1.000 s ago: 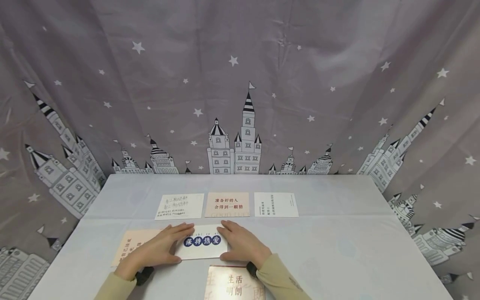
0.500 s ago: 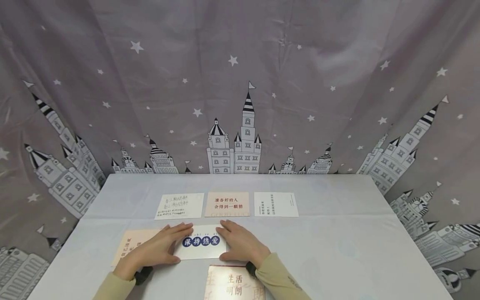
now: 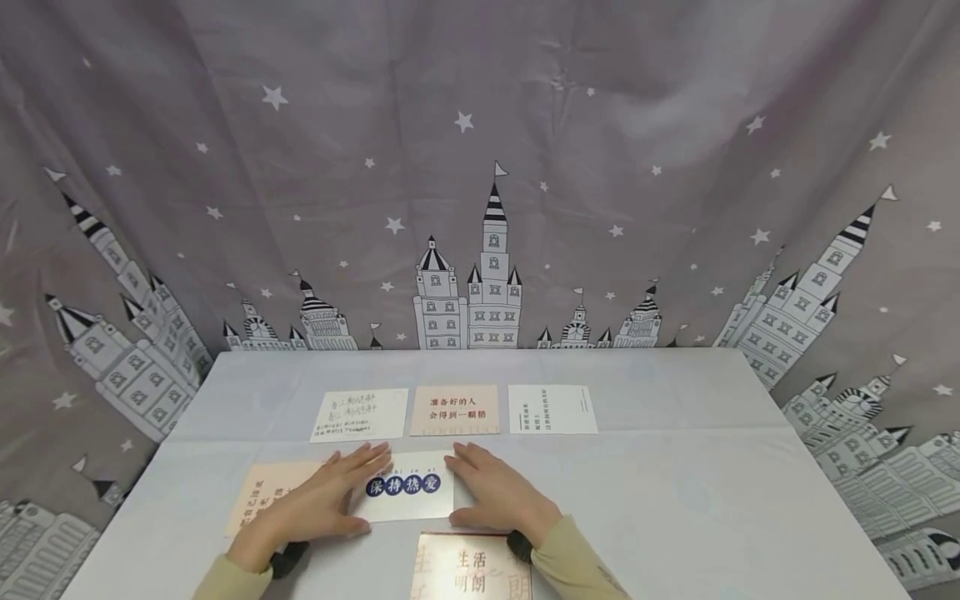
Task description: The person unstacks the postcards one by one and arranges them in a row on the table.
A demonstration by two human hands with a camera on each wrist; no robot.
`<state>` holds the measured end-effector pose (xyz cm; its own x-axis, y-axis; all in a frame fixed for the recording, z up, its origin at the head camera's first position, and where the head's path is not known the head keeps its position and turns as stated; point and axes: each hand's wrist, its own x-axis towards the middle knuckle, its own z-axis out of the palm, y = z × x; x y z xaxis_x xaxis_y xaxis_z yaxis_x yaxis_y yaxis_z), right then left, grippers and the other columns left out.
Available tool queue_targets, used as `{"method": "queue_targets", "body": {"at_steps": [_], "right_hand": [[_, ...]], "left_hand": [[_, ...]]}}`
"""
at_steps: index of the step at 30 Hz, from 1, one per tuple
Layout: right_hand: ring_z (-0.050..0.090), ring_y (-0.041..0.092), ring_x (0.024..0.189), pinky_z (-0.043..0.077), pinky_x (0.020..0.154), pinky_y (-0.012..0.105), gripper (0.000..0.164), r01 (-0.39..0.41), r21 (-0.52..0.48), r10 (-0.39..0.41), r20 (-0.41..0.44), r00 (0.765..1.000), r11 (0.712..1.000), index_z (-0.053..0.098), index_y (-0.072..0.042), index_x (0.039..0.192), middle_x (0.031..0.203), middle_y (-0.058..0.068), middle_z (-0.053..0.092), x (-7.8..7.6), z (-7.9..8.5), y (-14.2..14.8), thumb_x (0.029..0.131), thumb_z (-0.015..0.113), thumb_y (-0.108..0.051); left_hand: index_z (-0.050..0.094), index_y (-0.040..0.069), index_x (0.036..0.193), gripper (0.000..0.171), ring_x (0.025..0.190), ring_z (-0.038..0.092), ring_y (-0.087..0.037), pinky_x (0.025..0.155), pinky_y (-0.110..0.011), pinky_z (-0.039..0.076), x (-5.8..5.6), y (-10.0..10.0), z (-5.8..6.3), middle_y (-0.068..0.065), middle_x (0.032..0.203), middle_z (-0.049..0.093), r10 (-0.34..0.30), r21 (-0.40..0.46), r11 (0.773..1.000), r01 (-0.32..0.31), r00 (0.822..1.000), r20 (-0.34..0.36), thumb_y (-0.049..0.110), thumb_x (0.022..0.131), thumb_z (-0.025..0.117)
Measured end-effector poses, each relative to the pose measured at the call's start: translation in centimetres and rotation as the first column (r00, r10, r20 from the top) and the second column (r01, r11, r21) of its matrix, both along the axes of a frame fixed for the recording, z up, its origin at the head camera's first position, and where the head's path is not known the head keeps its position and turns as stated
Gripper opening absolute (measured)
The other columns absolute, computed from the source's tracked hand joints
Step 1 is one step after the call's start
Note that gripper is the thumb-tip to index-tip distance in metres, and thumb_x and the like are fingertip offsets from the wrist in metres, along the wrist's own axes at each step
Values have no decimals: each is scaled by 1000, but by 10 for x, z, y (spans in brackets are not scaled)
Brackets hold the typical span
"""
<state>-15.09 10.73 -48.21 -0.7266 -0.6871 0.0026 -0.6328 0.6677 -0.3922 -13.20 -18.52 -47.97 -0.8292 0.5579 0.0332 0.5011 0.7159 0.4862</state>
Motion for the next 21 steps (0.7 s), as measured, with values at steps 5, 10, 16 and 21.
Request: {"method": "queue_targets", "body": {"at_steps": [5, 10, 16, 21], "right_hand": [[29, 31, 139, 26, 112, 43, 78, 1, -25, -1, -10, 1000, 1000, 39, -6, 145, 152, 12, 32, 9, 2, 13, 83, 70, -41], [27, 34, 139, 28, 110, 48, 79, 23, -53, -24, -19, 1000, 998, 37, -7, 147, 152, 13, 30, 22, 1, 27, 83, 70, -43], [29, 34, 138, 33, 106, 52, 77, 46, -91, -48, -18, 999, 995, 39, -8, 146, 152, 13, 30, 38, -2, 42, 84, 69, -44], [31, 35, 137, 37, 103, 54, 77, 76, -111, -77, -3, 997, 991, 41, -10, 145, 152, 12, 32, 50, -1, 52, 84, 66, -50]], "left_hand": [[44, 2, 142, 84, 138, 26, -39, 109, -64, 13, 9, 11, 4, -12, 151, 34, -31, 17, 999, 32, 999, -11, 35, 72, 79], [44, 5, 143, 84, 138, 26, -37, 109, -63, 14, 22, 24, 6, -10, 152, 33, -72, 40, 997, 72, 997, -17, 41, 75, 76], [38, 9, 147, 89, 139, 27, -34, 108, -63, 17, 37, 39, 3, -7, 153, 31, -115, 26, 993, 115, 993, -20, 44, 74, 76], [36, 14, 149, 93, 140, 26, -30, 109, -59, 20, 50, 49, 1, -3, 155, 28, -137, -14, 991, 137, 991, -9, 55, 74, 71]]}}
